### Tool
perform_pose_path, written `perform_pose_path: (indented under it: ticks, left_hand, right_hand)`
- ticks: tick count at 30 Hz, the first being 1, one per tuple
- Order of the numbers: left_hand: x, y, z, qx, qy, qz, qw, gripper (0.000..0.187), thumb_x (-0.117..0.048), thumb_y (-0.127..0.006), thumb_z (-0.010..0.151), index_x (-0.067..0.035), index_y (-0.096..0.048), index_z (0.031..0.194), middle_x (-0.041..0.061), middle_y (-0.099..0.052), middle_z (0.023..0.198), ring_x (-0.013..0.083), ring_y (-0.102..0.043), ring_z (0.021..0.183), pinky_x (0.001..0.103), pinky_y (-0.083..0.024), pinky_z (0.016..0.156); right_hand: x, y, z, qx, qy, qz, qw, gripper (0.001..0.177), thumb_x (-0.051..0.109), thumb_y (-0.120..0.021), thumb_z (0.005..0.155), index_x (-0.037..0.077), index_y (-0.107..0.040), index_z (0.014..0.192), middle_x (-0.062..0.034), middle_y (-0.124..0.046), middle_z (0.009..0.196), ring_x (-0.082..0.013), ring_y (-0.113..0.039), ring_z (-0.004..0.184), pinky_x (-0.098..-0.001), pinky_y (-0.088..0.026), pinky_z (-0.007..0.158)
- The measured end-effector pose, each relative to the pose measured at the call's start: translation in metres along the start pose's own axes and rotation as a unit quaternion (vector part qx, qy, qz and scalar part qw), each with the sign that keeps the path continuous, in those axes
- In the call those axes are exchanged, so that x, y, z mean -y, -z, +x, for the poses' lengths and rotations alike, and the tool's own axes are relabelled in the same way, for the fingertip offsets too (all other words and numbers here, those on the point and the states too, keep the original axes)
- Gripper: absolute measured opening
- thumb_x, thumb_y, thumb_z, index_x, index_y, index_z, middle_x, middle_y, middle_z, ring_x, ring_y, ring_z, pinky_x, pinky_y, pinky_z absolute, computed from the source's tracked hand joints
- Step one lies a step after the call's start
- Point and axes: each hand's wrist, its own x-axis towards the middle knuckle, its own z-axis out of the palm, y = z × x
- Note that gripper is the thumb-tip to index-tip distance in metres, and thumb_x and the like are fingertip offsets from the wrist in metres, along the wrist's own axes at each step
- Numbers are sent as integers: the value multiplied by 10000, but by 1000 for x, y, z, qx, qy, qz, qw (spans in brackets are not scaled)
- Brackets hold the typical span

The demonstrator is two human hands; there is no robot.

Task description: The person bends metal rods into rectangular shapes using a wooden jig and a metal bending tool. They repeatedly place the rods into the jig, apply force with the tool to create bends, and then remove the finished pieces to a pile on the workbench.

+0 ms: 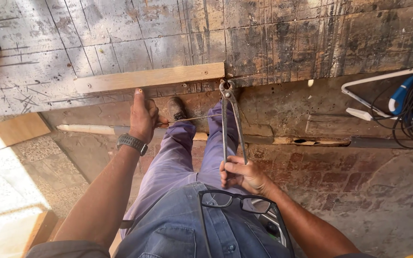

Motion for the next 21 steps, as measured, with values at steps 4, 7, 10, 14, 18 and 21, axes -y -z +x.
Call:
perform_pose_path:
  ticks: [4, 7, 10, 14, 18, 21]
  left_hand:
    - [2, 2, 5, 11, 7, 3, 1000, 734, -700, -308, 959, -125, -335, 503, 93, -303, 368, 278, -661, 446, 416, -609, 439]
    - [0, 4, 4, 20, 16, 9, 1000, 727, -711, -298, 953, -127, -334, 521, 88, -298, 388, 276, -668, 463, 413, -613, 449]
    - [1, 6, 4, 32, 17, 9, 999, 726, -717, -286, 951, -134, -329, 523, 85, -291, 383, 277, -666, 464, 411, -615, 456]
    - [-2, 4, 2, 45, 12, 15, 999, 717, -721, -279, 943, -144, -320, 519, 78, -282, 381, 284, -672, 476, 416, -622, 470]
    - [-6, 2, -5, 44, 11, 13, 999, 702, -704, -271, 945, -146, -313, 521, 65, -268, 382, 274, -662, 471, 405, -619, 466]
    - [-3, 3, -2, 49, 9, 7, 999, 702, -710, -265, 945, -154, -320, 519, 60, -268, 377, 267, -660, 464, 401, -617, 465]
  right_hand:
    - [-24, -16, 21, -11, 25, 26, 999, 229, 172, -694, 920, -23, -664, 1036, -194, -688, 744, -322, -749, 724, -482, -655, 706]
    - [-36, -34, 35, -20, 43, 58, 997, 218, 145, -705, 916, -17, -658, 1053, -205, -679, 753, -339, -741, 729, -499, -650, 725]
    - [-39, -58, 44, -30, 71, 75, 994, 196, 139, -716, 899, -10, -658, 1013, -184, -680, 742, -308, -745, 709, -450, -652, 704]
    - [-48, -72, 59, -24, 104, 107, 989, 202, 157, -720, 908, -4, -652, 1008, -193, -676, 752, -327, -744, 711, -454, -650, 701]
    - [-56, -82, 69, -21, 127, 121, 984, 212, 179, -713, 918, -2, -646, 1006, -192, -664, 753, -328, -742, 712, -449, -649, 695]
    - [-57, -95, 75, -22, 142, 138, 980, 190, 157, -712, 918, -1, -646, 1001, -189, -664, 750, -323, -742, 713, -446, -645, 702]
